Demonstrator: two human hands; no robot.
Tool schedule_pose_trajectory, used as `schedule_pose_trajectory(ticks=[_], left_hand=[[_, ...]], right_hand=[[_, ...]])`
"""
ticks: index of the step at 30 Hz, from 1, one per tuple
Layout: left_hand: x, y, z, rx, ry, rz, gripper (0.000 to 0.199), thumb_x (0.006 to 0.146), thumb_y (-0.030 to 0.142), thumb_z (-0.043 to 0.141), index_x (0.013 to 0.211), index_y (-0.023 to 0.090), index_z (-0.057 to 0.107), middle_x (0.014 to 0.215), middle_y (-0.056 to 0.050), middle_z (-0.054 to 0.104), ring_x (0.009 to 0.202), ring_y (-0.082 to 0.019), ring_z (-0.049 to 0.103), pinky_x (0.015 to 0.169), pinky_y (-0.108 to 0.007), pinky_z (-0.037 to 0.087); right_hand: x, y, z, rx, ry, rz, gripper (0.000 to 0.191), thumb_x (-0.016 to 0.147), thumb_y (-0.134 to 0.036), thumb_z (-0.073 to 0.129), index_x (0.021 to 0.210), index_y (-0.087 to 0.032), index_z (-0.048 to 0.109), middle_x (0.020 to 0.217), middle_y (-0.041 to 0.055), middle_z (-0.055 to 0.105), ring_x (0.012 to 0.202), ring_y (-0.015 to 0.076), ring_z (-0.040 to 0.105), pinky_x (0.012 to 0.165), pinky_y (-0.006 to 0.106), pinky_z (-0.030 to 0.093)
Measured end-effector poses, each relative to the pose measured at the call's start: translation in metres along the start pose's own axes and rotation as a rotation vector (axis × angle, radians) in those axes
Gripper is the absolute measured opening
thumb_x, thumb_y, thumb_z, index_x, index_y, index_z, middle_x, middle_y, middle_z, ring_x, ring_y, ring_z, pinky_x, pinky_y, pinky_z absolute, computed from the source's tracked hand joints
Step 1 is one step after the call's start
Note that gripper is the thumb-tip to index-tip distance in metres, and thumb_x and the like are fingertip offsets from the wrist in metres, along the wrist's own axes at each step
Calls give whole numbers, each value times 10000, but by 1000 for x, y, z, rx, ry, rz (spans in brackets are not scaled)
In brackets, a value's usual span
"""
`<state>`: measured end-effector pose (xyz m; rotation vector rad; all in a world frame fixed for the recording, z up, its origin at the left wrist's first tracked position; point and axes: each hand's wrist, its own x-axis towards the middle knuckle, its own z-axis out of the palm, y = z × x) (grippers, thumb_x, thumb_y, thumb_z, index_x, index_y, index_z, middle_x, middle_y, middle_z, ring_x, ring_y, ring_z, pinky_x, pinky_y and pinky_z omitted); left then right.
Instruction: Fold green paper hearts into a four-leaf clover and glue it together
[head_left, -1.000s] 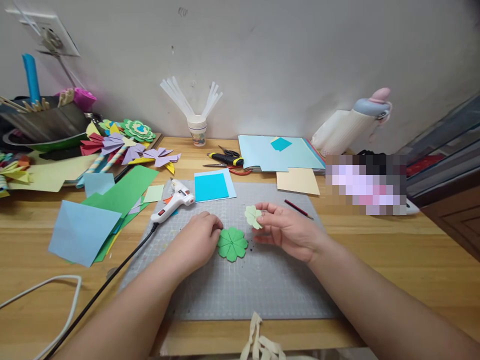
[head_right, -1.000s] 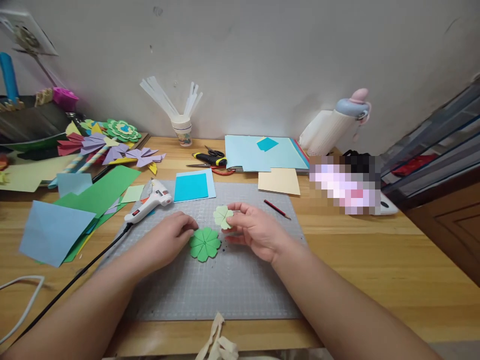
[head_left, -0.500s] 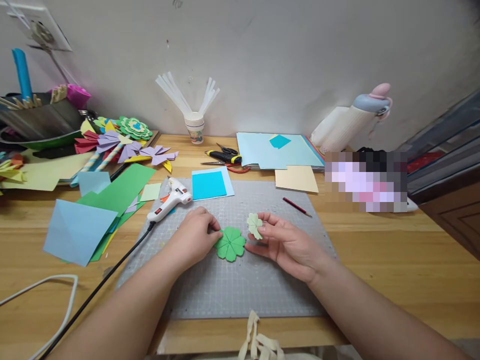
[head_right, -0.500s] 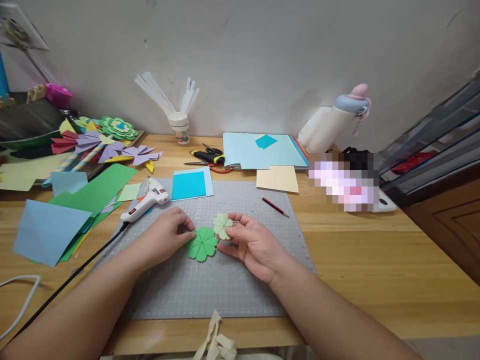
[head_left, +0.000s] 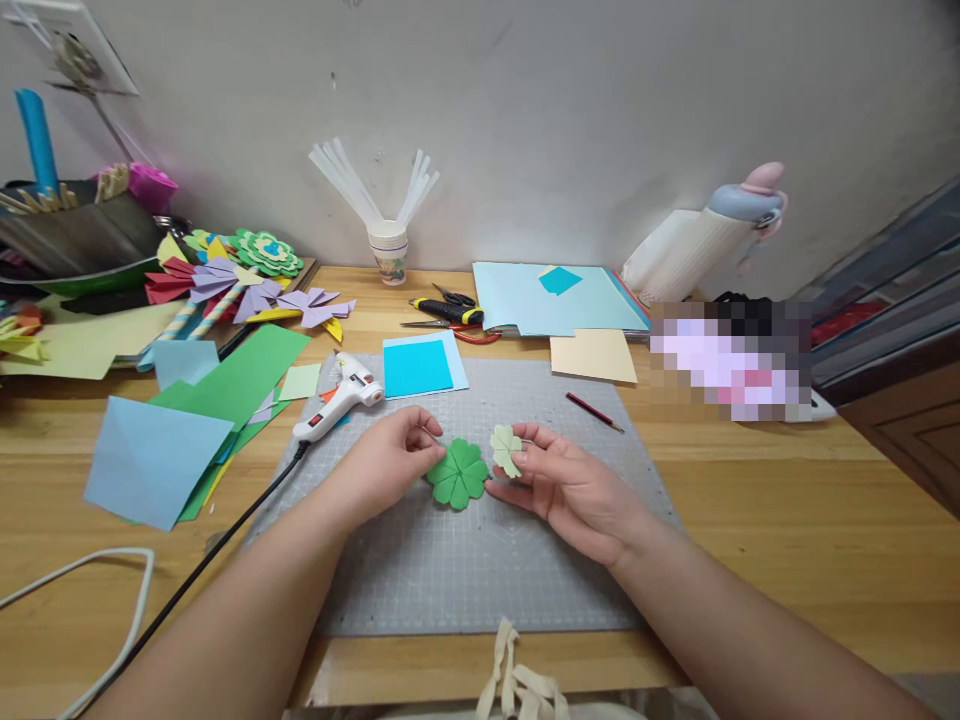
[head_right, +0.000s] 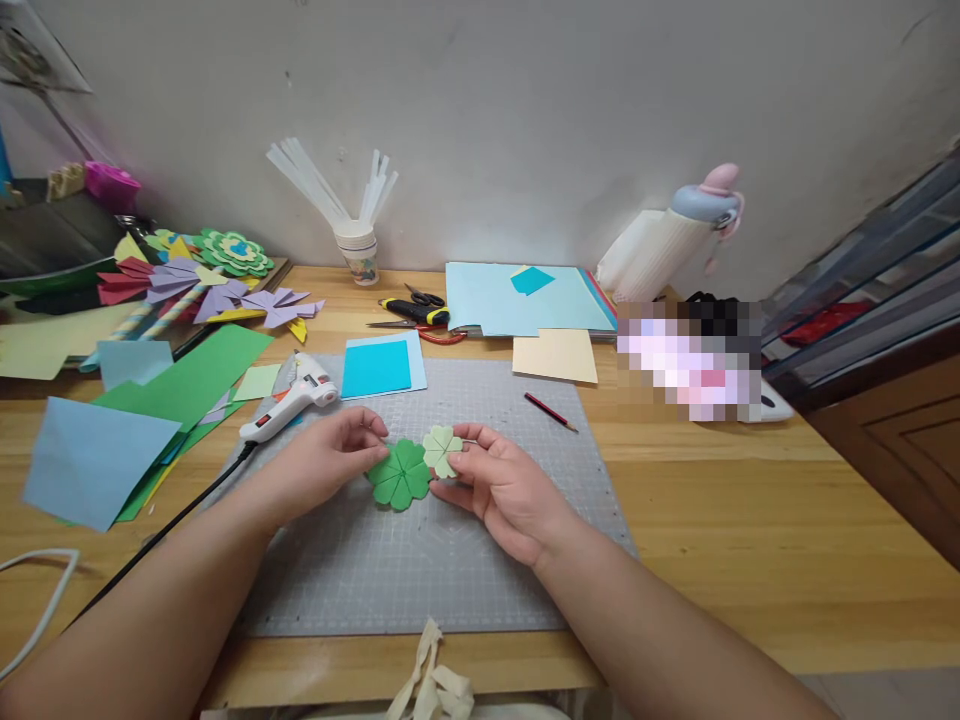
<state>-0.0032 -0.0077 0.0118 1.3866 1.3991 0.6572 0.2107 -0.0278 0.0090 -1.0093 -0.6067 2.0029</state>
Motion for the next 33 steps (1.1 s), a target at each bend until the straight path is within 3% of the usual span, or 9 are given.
schedule_pose_trajectory(ticks=[9, 14, 17, 25, 29, 33], left_hand=[[1, 10, -4, -432, 159, 32, 321, 601, 268, 748, 861, 157, 596, 791, -9, 600, 722, -141, 558, 675, -254, 416], [5, 4, -5, -511, 254, 14, 254, 635, 320, 753, 780, 147, 636, 752, -16, 624, 662, -125, 542, 627, -241, 395], [8, 0, -4, -535, 314, 1, 261, 637, 323, 759, 789, 148, 640, 732, -6, 620, 634, -112, 526, 594, -226, 382], [4, 10, 4, -684, 249, -87, 217, 683, 299, 728, 766, 153, 590, 712, 1, 613, 617, -106, 532, 561, -214, 408], [1, 12, 6, -777, 194, -128, 191, 702, 261, 721, 789, 161, 584, 737, -9, 648, 612, -113, 576, 562, -224, 452], [2, 9, 5, -845, 180, -187, 236, 716, 161, 703, 932, 173, 608, 878, -42, 691, 708, -139, 638, 639, -252, 501]], right_hand=[[14, -21, 28, -153, -19, -224, 279, 733, -179, 702, 955, -194, 533, 896, 5, 647, 806, 114, 600, 739, 264, 485], [28, -7, 27, -178, 12, -402, 296, 722, -215, 718, 958, -210, 540, 863, -7, 644, 753, 107, 580, 696, 247, 471], [35, 3, 19, -194, -20, -414, 273, 726, -203, 717, 946, -217, 555, 833, -24, 636, 734, 89, 570, 684, 216, 449], [41, 13, 15, -269, -103, -350, 222, 744, -207, 696, 920, -223, 563, 818, -28, 640, 730, 97, 591, 694, 237, 452], [42, 14, 15, -304, -71, -353, 225, 733, -212, 701, 913, -221, 567, 813, -25, 640, 736, 102, 591, 692, 238, 451], [43, 12, 13, -306, -37, -374, 240, 729, -221, 700, 924, -220, 560, 831, -22, 643, 752, 105, 591, 711, 244, 453]])
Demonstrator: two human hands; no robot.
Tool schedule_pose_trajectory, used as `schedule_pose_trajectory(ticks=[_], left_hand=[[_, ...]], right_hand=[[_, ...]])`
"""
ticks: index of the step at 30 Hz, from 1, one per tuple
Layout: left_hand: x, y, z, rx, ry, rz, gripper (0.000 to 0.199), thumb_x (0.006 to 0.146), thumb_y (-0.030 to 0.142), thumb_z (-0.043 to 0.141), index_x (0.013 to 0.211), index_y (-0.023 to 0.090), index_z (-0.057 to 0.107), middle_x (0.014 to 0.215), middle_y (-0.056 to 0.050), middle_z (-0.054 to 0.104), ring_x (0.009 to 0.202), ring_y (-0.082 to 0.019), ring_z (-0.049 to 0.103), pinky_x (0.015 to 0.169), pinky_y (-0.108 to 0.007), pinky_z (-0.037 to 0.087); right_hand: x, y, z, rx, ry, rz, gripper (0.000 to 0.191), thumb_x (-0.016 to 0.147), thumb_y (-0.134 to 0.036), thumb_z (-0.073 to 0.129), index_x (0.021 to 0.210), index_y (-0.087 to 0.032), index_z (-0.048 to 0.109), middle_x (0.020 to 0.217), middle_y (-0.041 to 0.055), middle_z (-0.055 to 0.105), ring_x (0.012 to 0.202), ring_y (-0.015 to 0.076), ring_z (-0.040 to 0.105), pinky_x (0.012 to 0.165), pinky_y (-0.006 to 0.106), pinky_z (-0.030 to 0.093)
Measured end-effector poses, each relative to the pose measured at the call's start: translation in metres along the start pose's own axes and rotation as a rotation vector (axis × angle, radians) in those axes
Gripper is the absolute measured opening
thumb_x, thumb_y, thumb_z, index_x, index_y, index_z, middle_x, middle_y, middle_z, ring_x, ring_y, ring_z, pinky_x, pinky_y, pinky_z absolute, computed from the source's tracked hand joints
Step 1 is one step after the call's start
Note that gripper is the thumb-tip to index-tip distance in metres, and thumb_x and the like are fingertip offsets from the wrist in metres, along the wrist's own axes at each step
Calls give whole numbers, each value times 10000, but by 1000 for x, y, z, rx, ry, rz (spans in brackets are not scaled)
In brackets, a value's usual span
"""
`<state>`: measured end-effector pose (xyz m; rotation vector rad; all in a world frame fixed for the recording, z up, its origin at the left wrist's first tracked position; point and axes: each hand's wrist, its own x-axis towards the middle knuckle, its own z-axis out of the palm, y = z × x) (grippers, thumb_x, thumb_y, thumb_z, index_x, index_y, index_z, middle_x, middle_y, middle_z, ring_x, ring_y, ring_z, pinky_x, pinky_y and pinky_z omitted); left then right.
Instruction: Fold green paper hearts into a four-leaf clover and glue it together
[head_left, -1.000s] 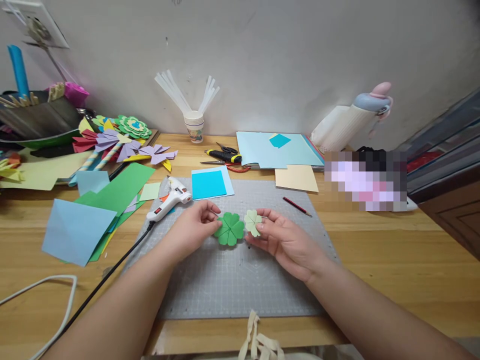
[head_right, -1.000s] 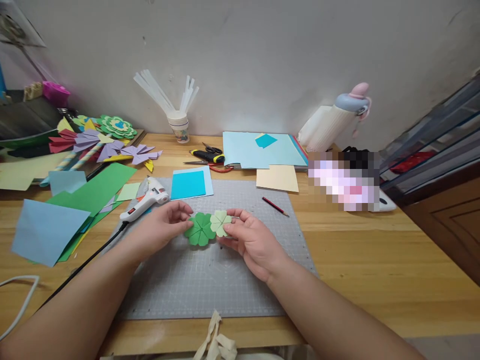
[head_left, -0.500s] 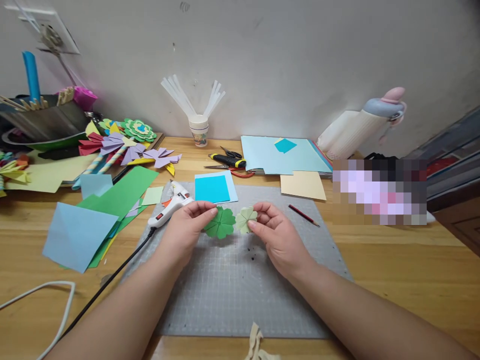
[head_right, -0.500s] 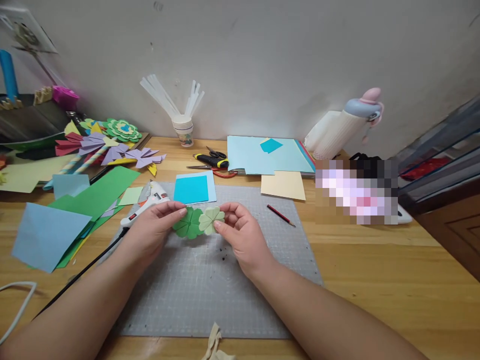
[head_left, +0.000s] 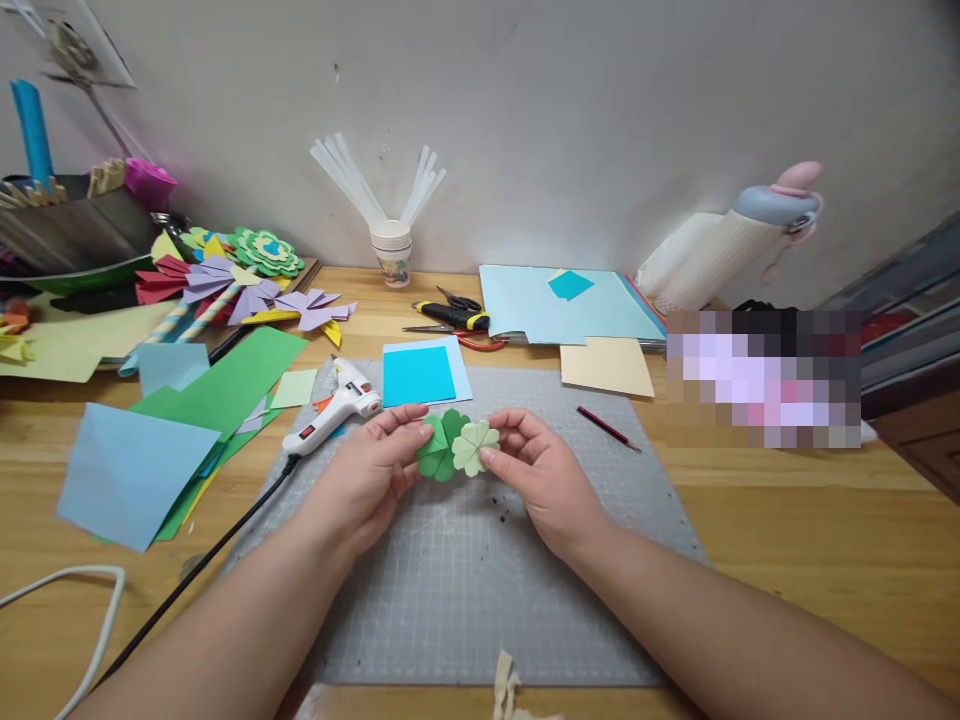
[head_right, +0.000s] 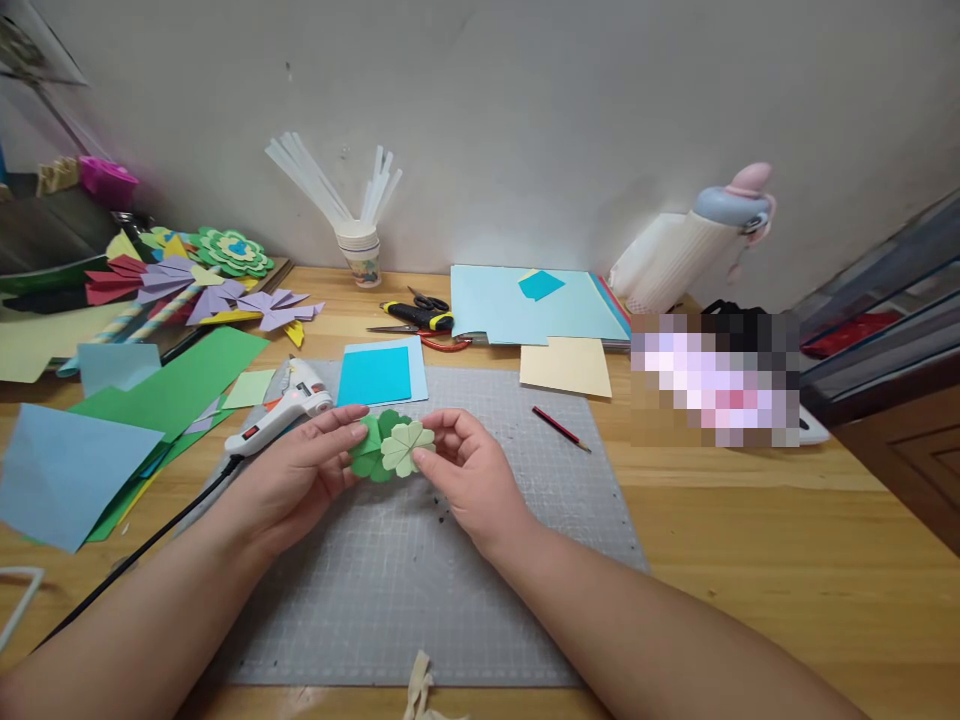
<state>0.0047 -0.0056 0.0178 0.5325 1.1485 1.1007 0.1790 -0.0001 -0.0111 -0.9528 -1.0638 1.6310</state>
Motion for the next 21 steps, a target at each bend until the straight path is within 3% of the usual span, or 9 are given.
schedule_pose_trajectory(ticks=[4, 12, 21], left_hand=[[3, 0, -1, -10, 10, -46, 301, 733, 88, 659, 1026, 147, 627, 925, -78, 698, 707, -149, 651, 636, -258, 519], [1, 2, 6, -42, 65, -27, 133, 786, 53, 572, 868, 138, 635, 851, -60, 696, 679, -118, 654, 625, -211, 531], [-4, -4, 6, -19, 22, -22, 182, 803, 100, 574, 975, 160, 576, 934, -69, 682, 733, -131, 661, 681, -244, 544]], right_hand=[[2, -1, -1, -13, 30, -22, 274, 724, -246, 697, 954, -220, 550, 826, -15, 646, 748, 113, 586, 707, 254, 449], [3, -2, 0, -75, 99, -20, 282, 719, -278, 686, 958, -231, 544, 817, -18, 636, 685, 116, 561, 594, 237, 412], [-2, -2, 1, -118, 27, -36, 217, 760, -266, 667, 930, -223, 539, 796, -24, 626, 721, 111, 566, 684, 250, 436]])
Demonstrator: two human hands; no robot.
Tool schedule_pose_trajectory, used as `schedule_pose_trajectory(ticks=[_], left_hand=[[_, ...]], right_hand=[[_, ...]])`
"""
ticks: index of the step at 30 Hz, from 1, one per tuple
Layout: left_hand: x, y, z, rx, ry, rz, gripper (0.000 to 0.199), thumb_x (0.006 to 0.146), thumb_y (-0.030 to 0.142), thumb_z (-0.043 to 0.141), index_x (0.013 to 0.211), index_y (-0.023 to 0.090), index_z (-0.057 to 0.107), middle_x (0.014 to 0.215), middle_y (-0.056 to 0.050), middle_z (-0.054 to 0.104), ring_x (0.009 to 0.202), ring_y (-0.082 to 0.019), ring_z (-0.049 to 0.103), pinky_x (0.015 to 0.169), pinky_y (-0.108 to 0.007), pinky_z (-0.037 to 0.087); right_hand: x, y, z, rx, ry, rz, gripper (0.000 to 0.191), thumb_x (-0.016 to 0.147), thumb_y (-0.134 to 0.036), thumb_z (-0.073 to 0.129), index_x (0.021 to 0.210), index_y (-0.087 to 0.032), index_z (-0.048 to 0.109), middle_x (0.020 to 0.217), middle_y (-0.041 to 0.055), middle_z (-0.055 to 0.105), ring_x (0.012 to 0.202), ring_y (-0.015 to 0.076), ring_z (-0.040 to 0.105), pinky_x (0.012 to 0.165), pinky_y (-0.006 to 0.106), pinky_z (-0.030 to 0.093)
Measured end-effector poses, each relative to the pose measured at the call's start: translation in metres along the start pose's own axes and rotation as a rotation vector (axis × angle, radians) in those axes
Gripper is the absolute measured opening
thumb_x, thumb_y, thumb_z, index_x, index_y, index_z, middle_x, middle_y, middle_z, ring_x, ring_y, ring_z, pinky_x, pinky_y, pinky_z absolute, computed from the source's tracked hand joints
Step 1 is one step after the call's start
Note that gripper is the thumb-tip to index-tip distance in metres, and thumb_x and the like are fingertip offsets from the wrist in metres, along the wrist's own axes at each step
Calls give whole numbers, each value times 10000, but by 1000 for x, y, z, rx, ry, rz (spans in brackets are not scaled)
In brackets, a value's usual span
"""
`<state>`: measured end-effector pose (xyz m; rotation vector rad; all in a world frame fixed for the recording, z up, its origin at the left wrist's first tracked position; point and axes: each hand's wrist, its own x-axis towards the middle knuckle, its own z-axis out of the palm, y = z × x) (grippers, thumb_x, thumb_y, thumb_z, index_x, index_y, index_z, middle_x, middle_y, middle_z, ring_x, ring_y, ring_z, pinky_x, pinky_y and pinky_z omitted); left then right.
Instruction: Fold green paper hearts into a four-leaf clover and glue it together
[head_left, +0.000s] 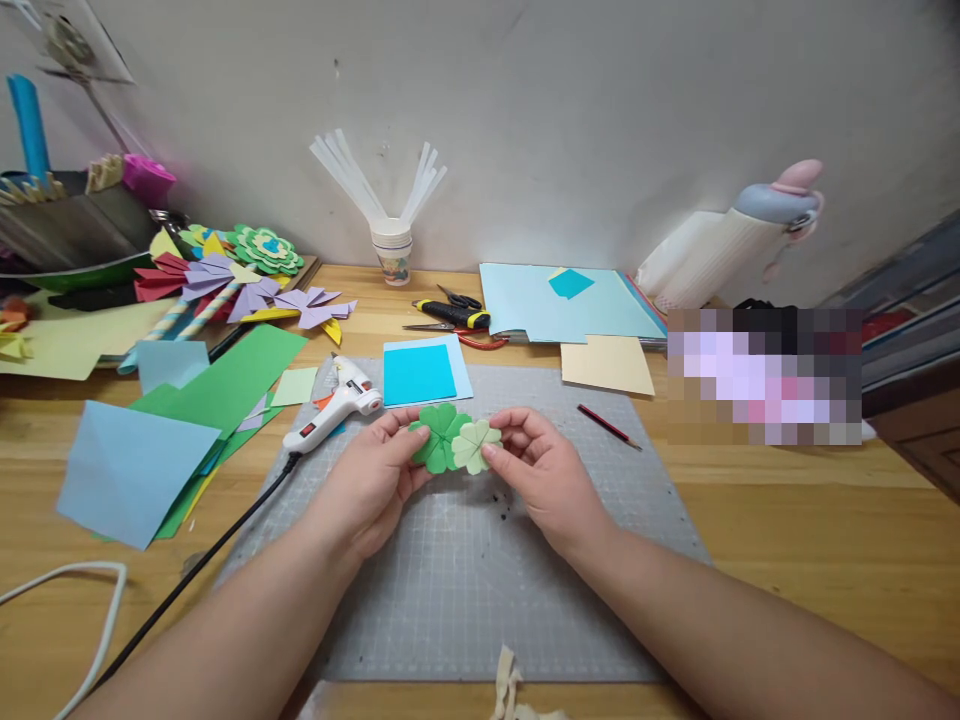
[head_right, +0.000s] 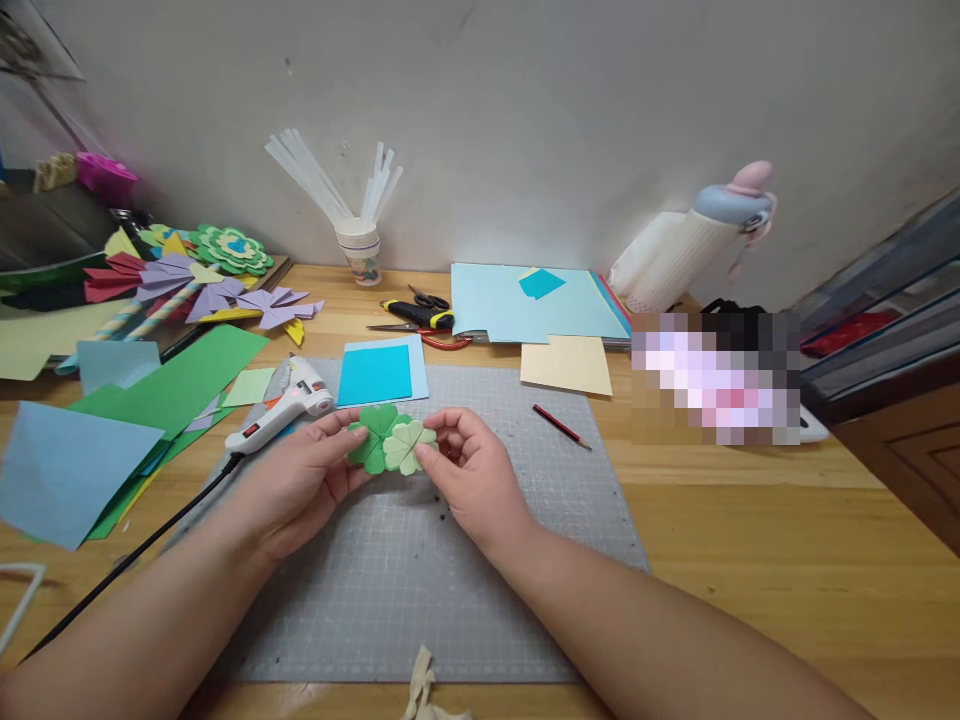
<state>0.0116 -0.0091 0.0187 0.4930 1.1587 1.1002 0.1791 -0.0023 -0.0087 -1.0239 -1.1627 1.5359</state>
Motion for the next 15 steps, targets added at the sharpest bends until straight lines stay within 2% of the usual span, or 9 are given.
schedule_pose_trajectory(ticks=[4, 8, 15], left_hand=[[-5, -6, 5, -56, -14, -24, 246, 800, 92, 561, 1032, 175, 563, 980, -66, 663, 773, -136, 652, 701, -256, 543], [-8, -10, 10, -60, 6, -61, 259, 800, 99, 546, 1044, 184, 565, 988, -71, 658, 795, -142, 645, 680, -242, 537], [-8, -11, 14, -70, 63, -57, 222, 812, 105, 504, 1007, 175, 581, 910, -59, 666, 712, -123, 634, 641, -231, 523]], right_hand=[[-1, 1, 1, -25, -26, 23, 247, 766, -288, 661, 964, -220, 529, 778, -17, 635, 711, 123, 576, 690, 272, 441], [-1, 0, 2, -74, 7, 15, 194, 739, -293, 684, 864, -206, 564, 762, -20, 603, 699, 118, 561, 670, 259, 451], [-4, 1, 3, -129, 19, 23, 197, 738, -289, 684, 882, -204, 579, 795, 2, 601, 716, 131, 562, 674, 278, 458]])
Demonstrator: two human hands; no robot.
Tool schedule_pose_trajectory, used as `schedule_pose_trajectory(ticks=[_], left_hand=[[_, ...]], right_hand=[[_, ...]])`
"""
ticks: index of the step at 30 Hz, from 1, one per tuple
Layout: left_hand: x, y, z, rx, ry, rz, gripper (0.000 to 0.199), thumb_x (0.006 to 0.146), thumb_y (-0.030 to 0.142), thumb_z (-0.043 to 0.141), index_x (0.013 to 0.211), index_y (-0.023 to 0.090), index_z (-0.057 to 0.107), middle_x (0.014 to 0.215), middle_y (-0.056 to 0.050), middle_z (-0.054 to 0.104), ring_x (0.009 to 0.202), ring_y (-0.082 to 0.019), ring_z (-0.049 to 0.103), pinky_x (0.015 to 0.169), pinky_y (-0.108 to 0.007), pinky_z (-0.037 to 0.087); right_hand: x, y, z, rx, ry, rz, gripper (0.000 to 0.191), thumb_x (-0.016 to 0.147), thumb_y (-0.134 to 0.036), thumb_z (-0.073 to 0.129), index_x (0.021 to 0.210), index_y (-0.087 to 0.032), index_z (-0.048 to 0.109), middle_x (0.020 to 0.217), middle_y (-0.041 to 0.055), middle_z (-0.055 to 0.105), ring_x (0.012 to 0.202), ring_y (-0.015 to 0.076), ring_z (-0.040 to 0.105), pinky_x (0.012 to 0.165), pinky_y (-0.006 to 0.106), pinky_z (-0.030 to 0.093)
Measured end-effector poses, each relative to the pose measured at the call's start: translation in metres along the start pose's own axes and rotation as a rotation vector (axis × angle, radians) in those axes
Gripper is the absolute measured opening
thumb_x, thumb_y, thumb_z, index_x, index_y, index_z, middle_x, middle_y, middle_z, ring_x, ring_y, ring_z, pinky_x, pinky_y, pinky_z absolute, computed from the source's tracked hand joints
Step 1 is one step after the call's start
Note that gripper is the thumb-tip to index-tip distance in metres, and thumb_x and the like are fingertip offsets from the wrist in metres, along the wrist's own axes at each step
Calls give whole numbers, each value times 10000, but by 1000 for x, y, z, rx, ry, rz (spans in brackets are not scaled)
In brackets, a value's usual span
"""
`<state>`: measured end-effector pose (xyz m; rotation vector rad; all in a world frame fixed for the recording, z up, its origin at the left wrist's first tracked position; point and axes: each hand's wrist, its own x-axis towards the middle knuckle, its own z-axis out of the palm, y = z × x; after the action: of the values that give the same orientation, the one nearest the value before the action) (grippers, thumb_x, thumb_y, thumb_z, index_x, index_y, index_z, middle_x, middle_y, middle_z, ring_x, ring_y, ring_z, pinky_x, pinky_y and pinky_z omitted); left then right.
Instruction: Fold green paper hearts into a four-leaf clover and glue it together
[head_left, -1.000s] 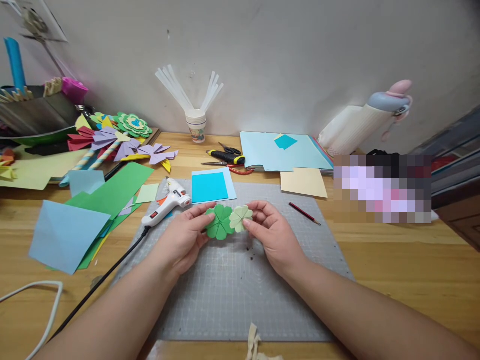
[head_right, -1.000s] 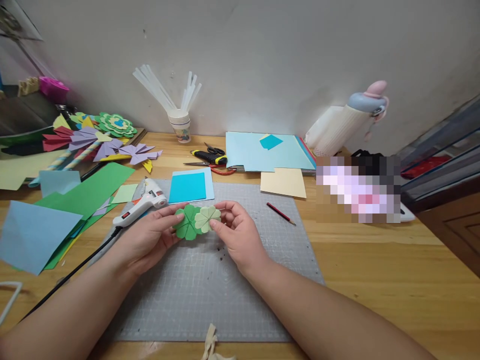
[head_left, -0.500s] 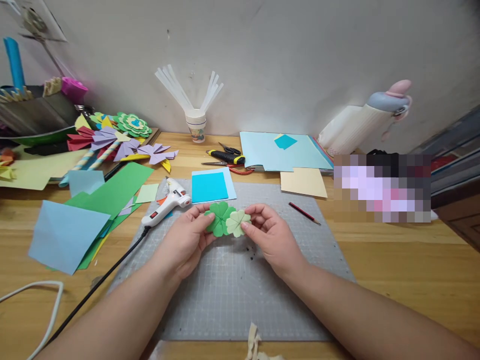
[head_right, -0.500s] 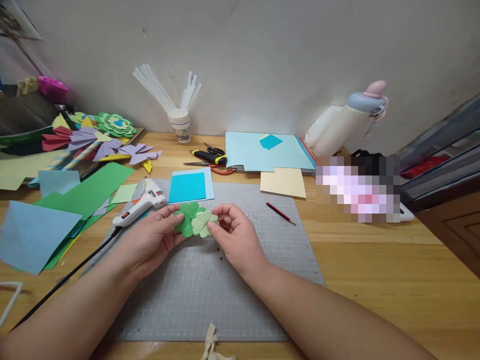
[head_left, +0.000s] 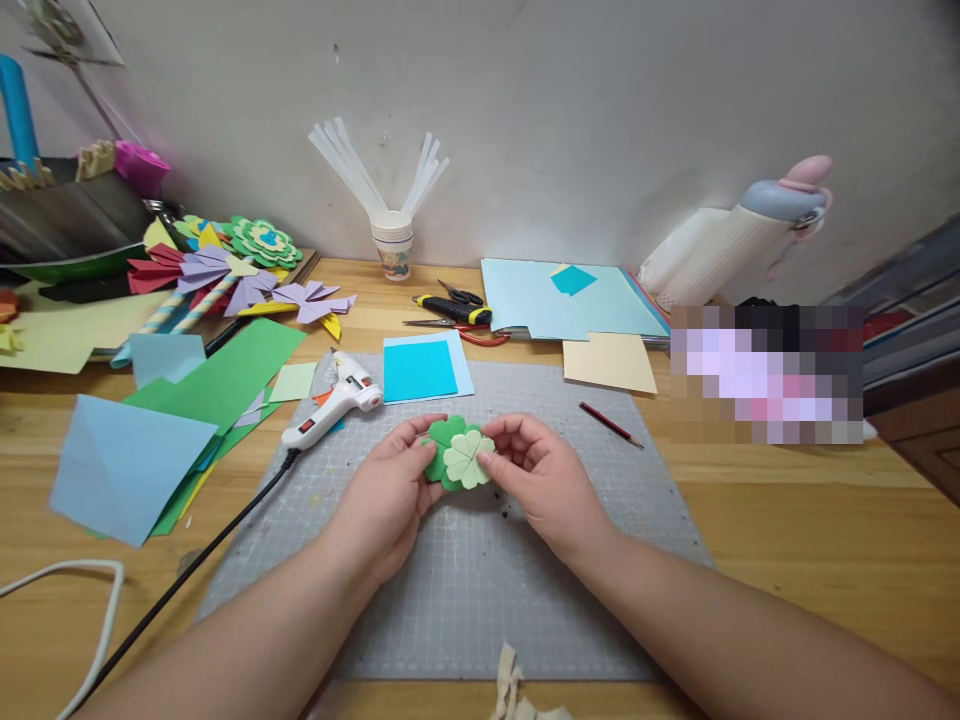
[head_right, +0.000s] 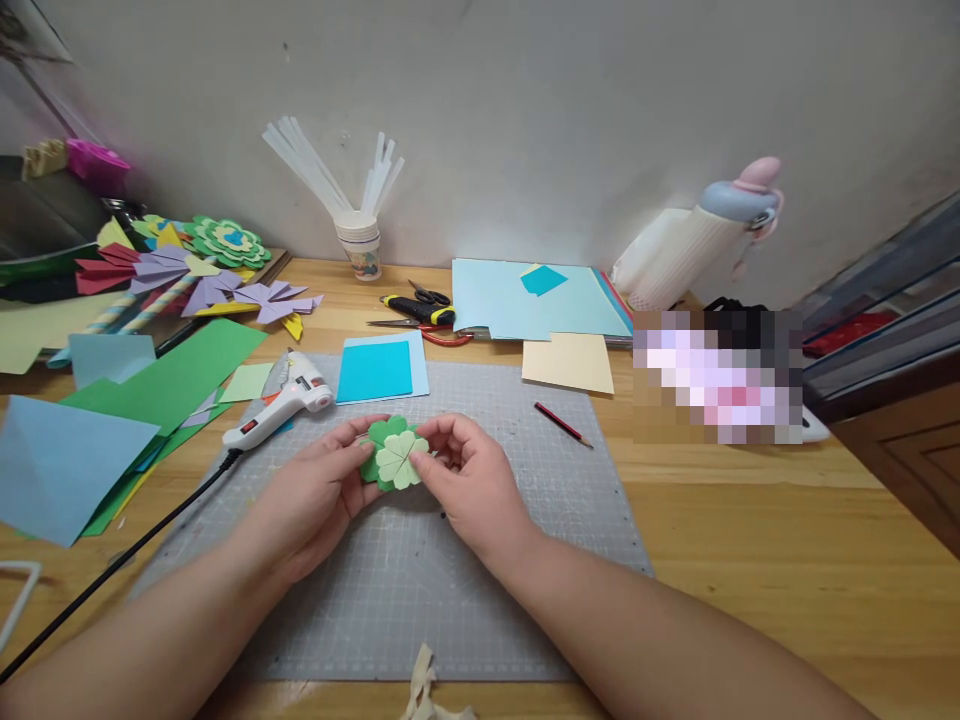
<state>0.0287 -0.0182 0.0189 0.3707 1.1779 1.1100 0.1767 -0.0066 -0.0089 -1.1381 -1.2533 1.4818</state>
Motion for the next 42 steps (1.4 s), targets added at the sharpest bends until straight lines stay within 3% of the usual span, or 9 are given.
schedule_pose_trajectory(ticks=[7, 13, 23, 28, 34, 38, 42], left_hand=[[-1, -4, 0, -86, -71, 12, 146, 819, 202, 550, 958, 169, 583, 912, -67, 652, 779, -158, 626, 675, -278, 522], [-2, -6, -1, 13, -133, 46, 364, 690, 155, 692, 1025, 194, 554, 962, -37, 626, 798, -142, 602, 713, -269, 484], [-3, -7, 0, 38, -119, 32, 437, 623, 156, 717, 1024, 197, 548, 893, -24, 628, 773, -147, 601, 705, -270, 468], [-4, -7, 2, 46, -114, 39, 447, 623, 136, 708, 1030, 184, 530, 901, -30, 628, 757, -135, 592, 701, -261, 473], [-1, -8, 0, 49, -88, 50, 384, 685, 124, 649, 1045, 183, 527, 918, -44, 633, 788, -158, 611, 719, -279, 488], [0, -6, 2, -61, -23, 25, 199, 830, 230, 497, 1011, 166, 550, 951, -76, 635, 818, -178, 629, 710, -295, 512], [-1, -4, 2, -106, -41, 7, 227, 864, 295, 442, 995, 147, 555, 904, -87, 637, 792, -199, 639, 685, -315, 524]], right_hand=[[-2, -3, 0, -32, 44, 24, 228, 727, -311, 690, 888, -198, 576, 801, 14, 622, 725, 147, 579, 674, 287, 456], [-1, -2, -1, -84, 53, 11, 195, 747, -290, 670, 895, -203, 575, 816, 13, 618, 717, 143, 566, 650, 280, 446], [-2, -2, 0, -60, 48, -7, 195, 742, -300, 677, 888, -201, 595, 820, 15, 627, 717, 142, 577, 652, 277, 464], [-1, -2, 0, -60, 35, -2, 162, 751, -293, 672, 848, -187, 596, 743, -8, 608, 578, 98, 539, 541, 238, 442], [-2, 0, -1, -44, 15, 65, 215, 760, -325, 661, 903, -195, 566, 583, -39, 573, 490, 103, 540, 420, 200, 376], [-2, -2, 0, -34, 6, 93, 227, 766, -332, 649, 914, -197, 543, 540, -51, 573, 433, 88, 505, 410, 197, 373], [0, -4, 1, -42, -14, 118, 219, 766, -319, 641, 911, -191, 538, 537, -50, 587, 407, 73, 490, 410, 191, 370]])
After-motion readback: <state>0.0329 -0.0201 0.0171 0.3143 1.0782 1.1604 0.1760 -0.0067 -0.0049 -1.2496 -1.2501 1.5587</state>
